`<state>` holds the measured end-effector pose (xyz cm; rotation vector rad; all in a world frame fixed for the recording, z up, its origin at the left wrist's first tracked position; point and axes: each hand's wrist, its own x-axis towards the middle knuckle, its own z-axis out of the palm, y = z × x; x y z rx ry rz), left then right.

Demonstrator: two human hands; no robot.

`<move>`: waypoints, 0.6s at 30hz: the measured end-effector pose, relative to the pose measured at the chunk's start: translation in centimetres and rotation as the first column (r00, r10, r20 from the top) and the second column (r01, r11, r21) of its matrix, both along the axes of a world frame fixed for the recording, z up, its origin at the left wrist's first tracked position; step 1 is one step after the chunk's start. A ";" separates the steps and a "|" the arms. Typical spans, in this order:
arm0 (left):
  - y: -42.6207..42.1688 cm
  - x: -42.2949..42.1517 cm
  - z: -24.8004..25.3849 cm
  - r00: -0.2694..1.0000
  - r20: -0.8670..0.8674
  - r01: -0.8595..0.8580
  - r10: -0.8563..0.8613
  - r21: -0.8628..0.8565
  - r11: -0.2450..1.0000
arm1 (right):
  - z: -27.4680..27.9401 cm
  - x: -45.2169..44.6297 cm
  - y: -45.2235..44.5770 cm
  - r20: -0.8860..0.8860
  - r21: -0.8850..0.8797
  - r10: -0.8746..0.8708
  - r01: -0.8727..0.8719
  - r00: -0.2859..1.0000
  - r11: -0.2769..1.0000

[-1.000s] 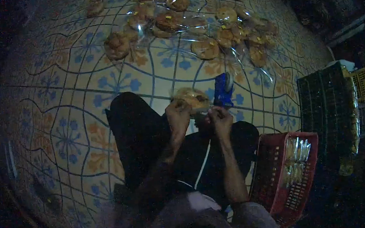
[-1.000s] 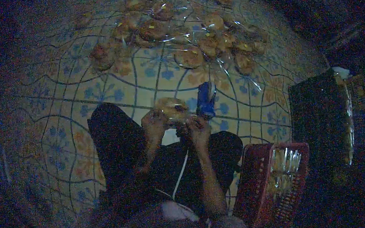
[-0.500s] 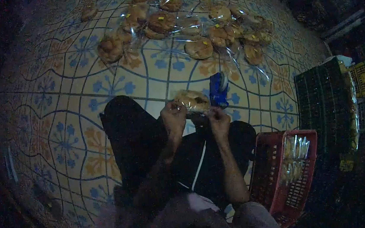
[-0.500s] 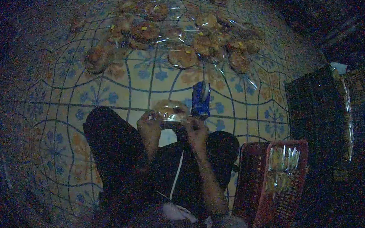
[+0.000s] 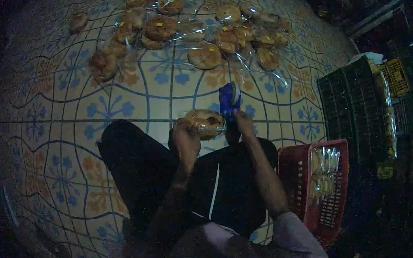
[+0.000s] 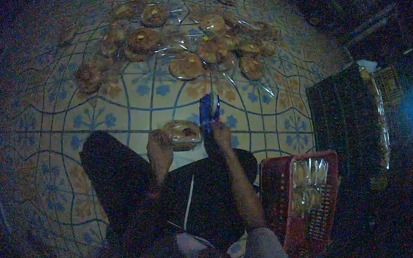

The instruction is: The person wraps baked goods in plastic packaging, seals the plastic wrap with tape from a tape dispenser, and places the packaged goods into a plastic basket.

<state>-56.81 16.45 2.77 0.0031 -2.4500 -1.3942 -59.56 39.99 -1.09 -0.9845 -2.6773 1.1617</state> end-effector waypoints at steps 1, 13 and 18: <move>-0.3 0.0 1.2 0.998 0.065 0.011 -0.022 0.163 0.987 | -3.6 0.0 2.0 -0.176 0.031 0.168 -0.165 0.970 0.986; -0.7 -0.9 2.5 0.991 0.132 -0.031 0.001 0.224 0.974 | 1.6 3.4 -0.2 -0.153 0.341 0.252 -0.189 0.955 0.921; -0.9 -0.7 3.1 0.943 0.332 -0.067 0.012 0.157 0.985 | -0.2 1.4 -0.3 -0.438 -0.068 0.255 -0.314 0.862 0.947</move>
